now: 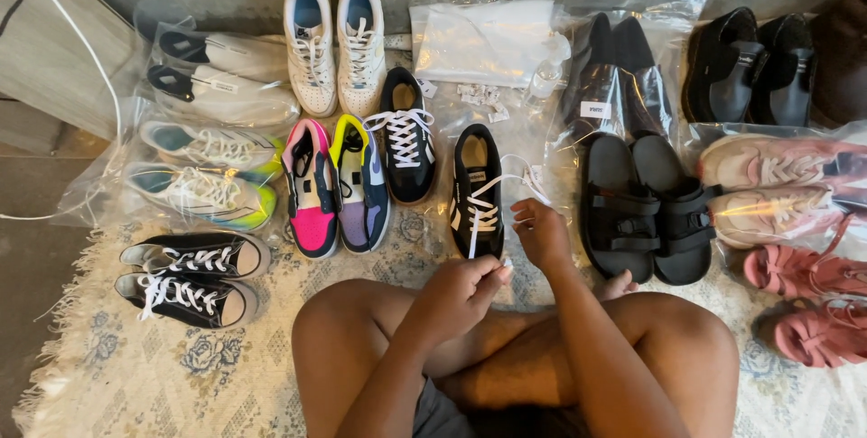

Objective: The person sits on a rug surrounded by various shoes and laces a black sneaker with white laces. They thread the laces through the eyelets and tie them into a knot.

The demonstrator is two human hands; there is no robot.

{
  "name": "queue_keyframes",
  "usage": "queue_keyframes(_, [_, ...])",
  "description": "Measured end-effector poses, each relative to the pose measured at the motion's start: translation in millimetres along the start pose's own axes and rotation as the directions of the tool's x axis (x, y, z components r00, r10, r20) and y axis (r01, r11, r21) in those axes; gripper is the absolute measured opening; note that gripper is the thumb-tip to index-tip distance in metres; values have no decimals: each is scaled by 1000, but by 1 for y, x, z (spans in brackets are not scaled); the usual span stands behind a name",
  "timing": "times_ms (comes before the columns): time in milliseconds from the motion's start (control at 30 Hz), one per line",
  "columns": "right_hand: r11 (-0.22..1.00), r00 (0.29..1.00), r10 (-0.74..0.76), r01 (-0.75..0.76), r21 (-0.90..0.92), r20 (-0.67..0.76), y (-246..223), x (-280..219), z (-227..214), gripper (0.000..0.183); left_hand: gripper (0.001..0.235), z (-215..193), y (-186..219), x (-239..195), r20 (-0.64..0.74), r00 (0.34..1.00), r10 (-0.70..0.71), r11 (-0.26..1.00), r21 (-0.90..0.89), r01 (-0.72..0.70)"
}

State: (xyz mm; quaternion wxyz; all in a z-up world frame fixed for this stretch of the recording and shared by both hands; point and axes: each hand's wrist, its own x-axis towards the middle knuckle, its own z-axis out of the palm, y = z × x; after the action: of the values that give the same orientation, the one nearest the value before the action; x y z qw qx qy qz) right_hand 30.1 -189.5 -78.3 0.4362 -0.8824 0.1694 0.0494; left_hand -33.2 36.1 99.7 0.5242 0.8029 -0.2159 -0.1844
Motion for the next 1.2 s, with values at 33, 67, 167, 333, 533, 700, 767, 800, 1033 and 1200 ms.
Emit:
queue_keyframes(33, [1000,1000,1,-1,2,1,4,-2,-4,33,26,0,0,0,1,1000,-2,1000,2,2])
queue_keyframes(67, [999,997,-4,7,-41,74,9,-3,-9,36,26,0,0,-1,-23,1000,6,999,-32,-7])
queue_keyframes(167, [984,964,25,23,-179,263,-6,-19,-29,43,27,-4,5,-2,-59,998,9,996,-91,-15])
queue_keyframes(333, [951,871,118,39,-306,476,-44,-47,-34,66,27,-4,4,-1,-80,997,5,990,-143,-16])
queue_keyframes(533, [907,910,18,160,-390,415,-41,-50,7,22,27,-10,16,-1,-121,990,71,988,-128,-86])
queue_keyframes(700, [945,975,-134,179,-273,176,-26,-38,10,26,28,-4,0,-3,-138,988,67,982,-165,-89])
queue_keyframes(767, [964,987,-128,148,-221,101,-22,-28,9,32,27,-7,10,-3,-134,988,81,983,-152,-101])
queue_keyframes(800, [979,992,-120,122,-166,26,-21,-23,8,38,26,-8,14,-2,-132,987,94,984,-138,-113])
queue_keyframes(1033, [978,996,-68,77,194,-56,-13,-2,1,18,19,-6,11,2,-64,990,129,991,-13,-130])
queue_keyframes(1200, [963,994,46,-19,269,-95,-33,-1,0,27,42,7,-3,7,64,974,218,964,139,-225])
